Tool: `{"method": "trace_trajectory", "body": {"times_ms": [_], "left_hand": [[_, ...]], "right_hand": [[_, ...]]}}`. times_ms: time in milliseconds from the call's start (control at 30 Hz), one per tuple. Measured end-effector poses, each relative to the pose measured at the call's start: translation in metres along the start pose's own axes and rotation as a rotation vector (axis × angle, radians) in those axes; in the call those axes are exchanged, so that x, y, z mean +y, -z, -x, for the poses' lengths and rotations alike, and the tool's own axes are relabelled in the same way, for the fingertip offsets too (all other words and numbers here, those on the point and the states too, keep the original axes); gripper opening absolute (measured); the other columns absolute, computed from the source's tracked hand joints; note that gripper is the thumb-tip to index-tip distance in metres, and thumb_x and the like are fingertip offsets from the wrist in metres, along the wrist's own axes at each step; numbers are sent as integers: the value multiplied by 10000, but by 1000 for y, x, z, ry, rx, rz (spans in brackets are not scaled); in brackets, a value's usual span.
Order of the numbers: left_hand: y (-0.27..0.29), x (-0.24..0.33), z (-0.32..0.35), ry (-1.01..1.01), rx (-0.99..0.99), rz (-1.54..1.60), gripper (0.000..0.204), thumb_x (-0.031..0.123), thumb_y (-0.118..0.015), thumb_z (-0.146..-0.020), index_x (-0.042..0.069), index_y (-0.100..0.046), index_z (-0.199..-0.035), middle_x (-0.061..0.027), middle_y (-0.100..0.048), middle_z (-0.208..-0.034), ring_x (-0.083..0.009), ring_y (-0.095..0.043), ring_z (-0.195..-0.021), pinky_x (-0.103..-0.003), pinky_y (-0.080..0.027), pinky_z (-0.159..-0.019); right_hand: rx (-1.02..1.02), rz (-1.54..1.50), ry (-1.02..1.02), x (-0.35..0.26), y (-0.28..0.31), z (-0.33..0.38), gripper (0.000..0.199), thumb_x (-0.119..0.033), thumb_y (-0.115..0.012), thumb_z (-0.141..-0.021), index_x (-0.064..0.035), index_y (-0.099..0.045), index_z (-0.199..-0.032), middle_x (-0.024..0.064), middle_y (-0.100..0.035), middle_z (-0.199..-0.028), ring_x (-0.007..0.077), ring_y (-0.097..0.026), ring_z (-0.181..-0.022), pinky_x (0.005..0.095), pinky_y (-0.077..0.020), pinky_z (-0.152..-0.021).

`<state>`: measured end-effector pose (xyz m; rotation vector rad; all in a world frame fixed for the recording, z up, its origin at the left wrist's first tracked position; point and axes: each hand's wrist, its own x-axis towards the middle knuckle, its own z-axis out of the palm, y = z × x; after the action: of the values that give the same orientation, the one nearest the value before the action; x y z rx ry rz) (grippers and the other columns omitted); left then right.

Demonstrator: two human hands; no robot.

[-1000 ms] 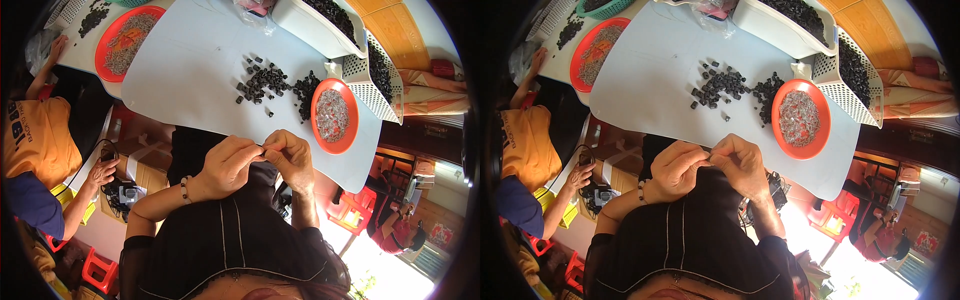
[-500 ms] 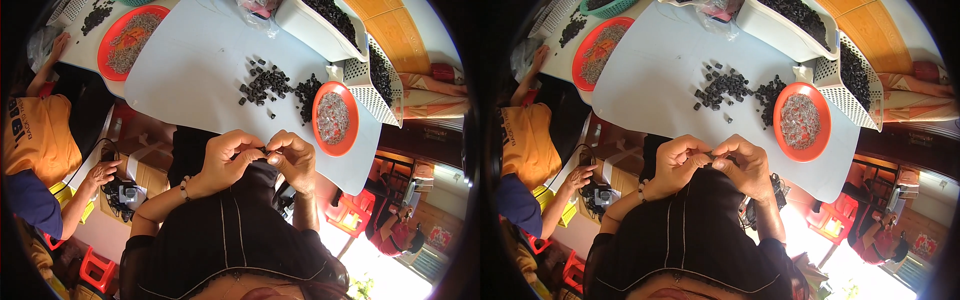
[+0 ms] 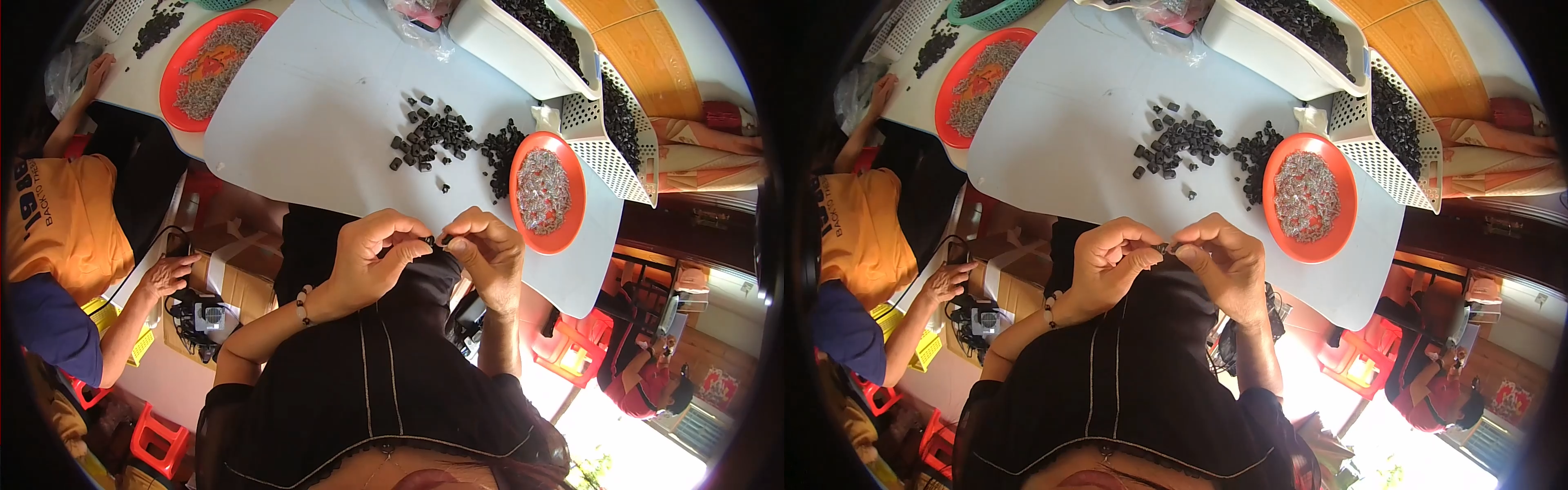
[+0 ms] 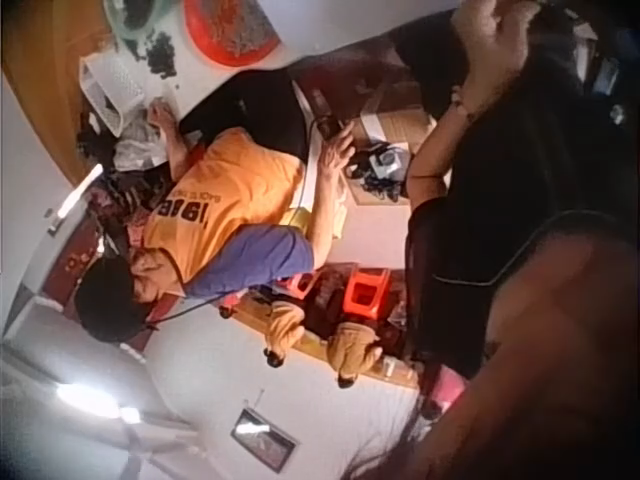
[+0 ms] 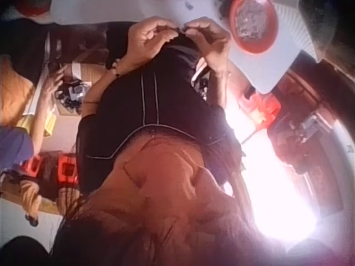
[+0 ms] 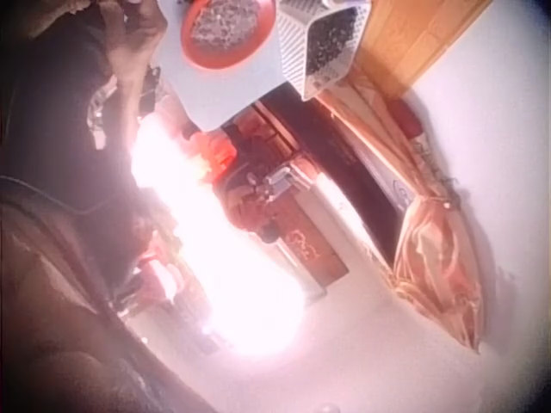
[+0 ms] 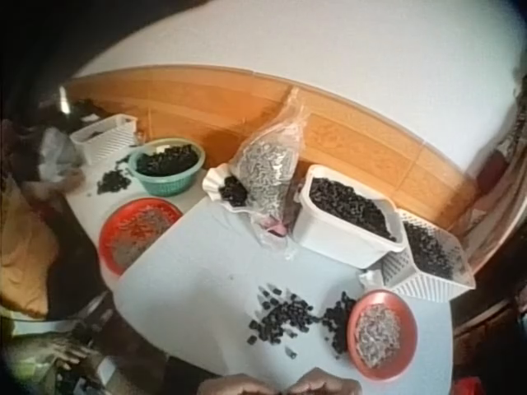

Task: The person assembles small parts by picking metal pieces from a dish and inserting them into plastic components by hand.

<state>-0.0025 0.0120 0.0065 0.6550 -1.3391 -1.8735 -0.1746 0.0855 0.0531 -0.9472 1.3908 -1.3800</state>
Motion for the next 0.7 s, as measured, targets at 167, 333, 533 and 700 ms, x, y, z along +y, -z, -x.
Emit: {"method": "trace_trajectory", "body": {"times_ms": [167,333,533,700], "left_hand": [[1,0,-3,-138,23,-170,92,2,-727,-858,5,-712,-949,-82,-711,-886,-145,-676,-758,-266,-536,-699],[1,2,-4,-249,5,-280,95,9,-740,-843,23,-719,-934,-87,-714,-875,-184,-675,-760,-281,-528,-686],[-1,0,-4,-257,11,-248,97,4,-742,-833,21,-713,-924,-95,-716,-868,-202,-678,-765,-291,-526,-683],[0,1,-3,-248,-9,-282,127,-29,-738,-823,14,-707,-939,-99,-711,-869,-204,-680,-752,-288,-534,-669]], "right_hand": [[-30,-101,-58,11,4,0,145,-41,-749,-881,17,-640,-957,94,-644,-886,156,-627,-808,288,-515,-770],[-82,-325,-165,25,8,2,218,-148,-790,-857,5,-647,-918,102,-637,-834,159,-589,-732,271,-488,-697],[-86,-413,-289,25,8,1,239,-169,-805,-845,-10,-626,-853,94,-622,-793,151,-577,-711,253,-468,-647],[-151,-426,-290,27,13,0,223,-154,-802,-859,5,-646,-856,71,-663,-830,114,-586,-740,247,-479,-699]]}}
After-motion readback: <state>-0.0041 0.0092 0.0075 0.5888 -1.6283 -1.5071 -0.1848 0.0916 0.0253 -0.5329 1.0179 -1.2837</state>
